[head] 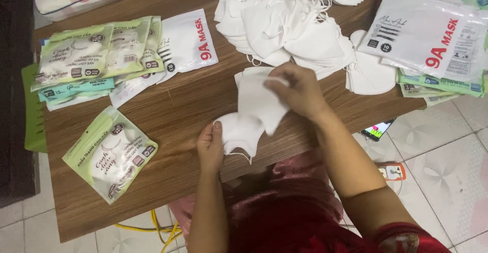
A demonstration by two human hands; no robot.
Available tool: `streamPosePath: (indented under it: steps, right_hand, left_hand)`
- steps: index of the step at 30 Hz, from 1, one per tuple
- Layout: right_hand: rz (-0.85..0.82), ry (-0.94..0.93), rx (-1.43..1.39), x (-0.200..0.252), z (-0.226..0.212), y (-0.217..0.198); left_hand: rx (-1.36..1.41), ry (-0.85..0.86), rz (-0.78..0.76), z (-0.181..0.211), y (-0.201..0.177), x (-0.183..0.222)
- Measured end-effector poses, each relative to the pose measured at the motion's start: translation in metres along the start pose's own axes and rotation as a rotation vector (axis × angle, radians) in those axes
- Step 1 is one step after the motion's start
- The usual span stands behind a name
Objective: Packaging individual face masks into plastic bags by folding and inserting them manually.
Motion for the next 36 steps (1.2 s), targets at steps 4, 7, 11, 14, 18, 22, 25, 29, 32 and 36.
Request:
streamPosePath:
  steps: [4, 7, 11, 14, 18, 22, 25, 29, 32, 36]
  right_hand:
    - [-0.172, 0.133, -0.075, 0.022, 0.006, 0.028]
    - [-0.329, 0.266, -0.14, 0.03, 0.029, 0.06]
    - [-0.395, 0.367, -0.186, 0.028, 0.053, 0.082]
    - [-0.416, 0.379, -0.139, 0.024, 0.058, 0.085]
    - [-0.423, 0.348, -0.151, 0.025, 0.065, 0.09]
    - [-0.427, 0.33, -0.173, 0.025, 0.065, 0.091]
    - [-0.424, 0.334, -0.158, 0.025, 0.059, 0.091]
    - [-0.417, 0.299, -0.088, 0.026, 0.053, 0.091]
    - [-0.393, 0.248, 0.045, 0.028, 0.031, 0.079]
    - [-0.224, 0.209, 0.235, 0.012, 0.013, 0.053]
  left_hand:
    - [0.007, 0.001, -0.015, -0.002, 0.0, -0.001]
    - [-0.001, 0.0, -0.034, -0.005, -0.003, -0.002]
    - [0.04, 0.022, -0.077, -0.028, -0.012, -0.005]
    - [0.091, -0.003, -0.077, -0.035, -0.015, -0.006]
    - [0.104, -0.021, -0.082, -0.032, -0.016, -0.005]
    - [0.116, -0.021, -0.074, -0.023, -0.012, -0.003]
    - [0.087, -0.049, -0.084, -0.029, -0.014, -0.003]
    - [0.079, -0.013, -0.081, -0.015, -0.006, -0.001]
    - [0.049, -0.012, -0.062, -0.003, -0.003, 0.0]
    - [0.026, -0.04, -0.038, -0.002, -0.006, -0.001]
Point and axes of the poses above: each hand's wrist, its own x-axis away from the middle knuckle, its own y-axis out of the palm, z = x × y, the point moved 3 cm from there along -x, towards the middle knuckle, and after that the axes turned 10 degrees about y, right-handed, at the moved point
